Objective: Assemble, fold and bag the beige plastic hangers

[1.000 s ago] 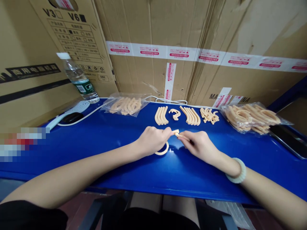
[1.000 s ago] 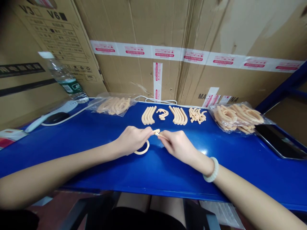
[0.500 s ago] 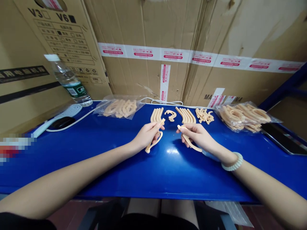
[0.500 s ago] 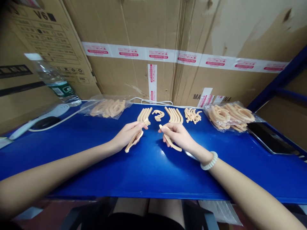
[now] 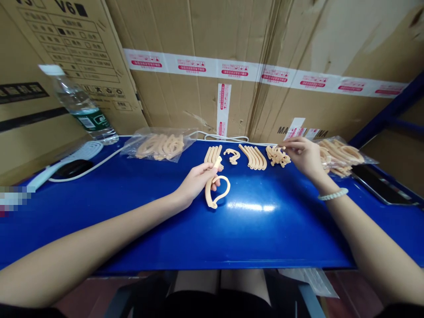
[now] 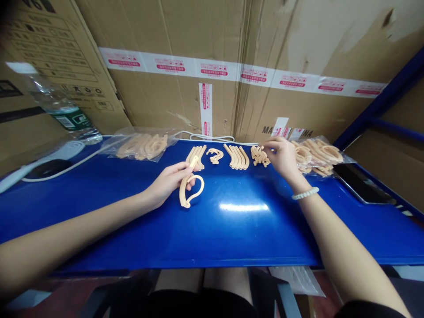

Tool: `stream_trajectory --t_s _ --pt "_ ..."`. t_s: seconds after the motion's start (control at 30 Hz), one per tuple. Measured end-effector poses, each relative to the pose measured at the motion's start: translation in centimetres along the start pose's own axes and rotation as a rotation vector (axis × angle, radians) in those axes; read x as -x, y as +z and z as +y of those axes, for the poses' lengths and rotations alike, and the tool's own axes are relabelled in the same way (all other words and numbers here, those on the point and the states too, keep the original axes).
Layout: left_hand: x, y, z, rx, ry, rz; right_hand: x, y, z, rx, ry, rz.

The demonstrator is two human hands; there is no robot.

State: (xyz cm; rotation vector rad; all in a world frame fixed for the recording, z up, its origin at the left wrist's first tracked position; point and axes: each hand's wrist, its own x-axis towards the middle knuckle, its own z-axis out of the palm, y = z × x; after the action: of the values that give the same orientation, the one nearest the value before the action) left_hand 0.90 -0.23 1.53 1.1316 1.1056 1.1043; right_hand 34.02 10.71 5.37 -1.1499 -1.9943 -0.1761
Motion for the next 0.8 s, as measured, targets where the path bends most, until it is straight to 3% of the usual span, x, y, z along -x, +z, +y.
stream_trajectory --t_s 0.27,0.43,0.53,0.63,0.73,0.8 --pt "-0.1 -0.1 0.1 0.048 -0.002 0.022 0.3 1.1 3.6 0.289 -0.082 -0.249" --pt "0.0 0.1 0.4 0.079 -0.008 0.052 0.4 1.3 3.3 0.335 -0.100 -0.270" --pt "0.0 0.3 0.3 0.101 0.021 0.067 0.7 1.5 -0.1 0.208 -0.181 -0.177" --pt "0.0 0.5 0.1 0.127 0.047 0.076 1.7 1.6 -5.9 -0.014 -0.416 -0.144" --pt "0.0 0.8 -0.1 0.148 0.065 0.080 3.4 1.9 -11.3 -0.089 -0.687 -0.276" --pt "0.0 0.9 -0.2 0.171 0.085 0.070 4.4 2.2 -13.2 -0.048 -0.816 -0.331"
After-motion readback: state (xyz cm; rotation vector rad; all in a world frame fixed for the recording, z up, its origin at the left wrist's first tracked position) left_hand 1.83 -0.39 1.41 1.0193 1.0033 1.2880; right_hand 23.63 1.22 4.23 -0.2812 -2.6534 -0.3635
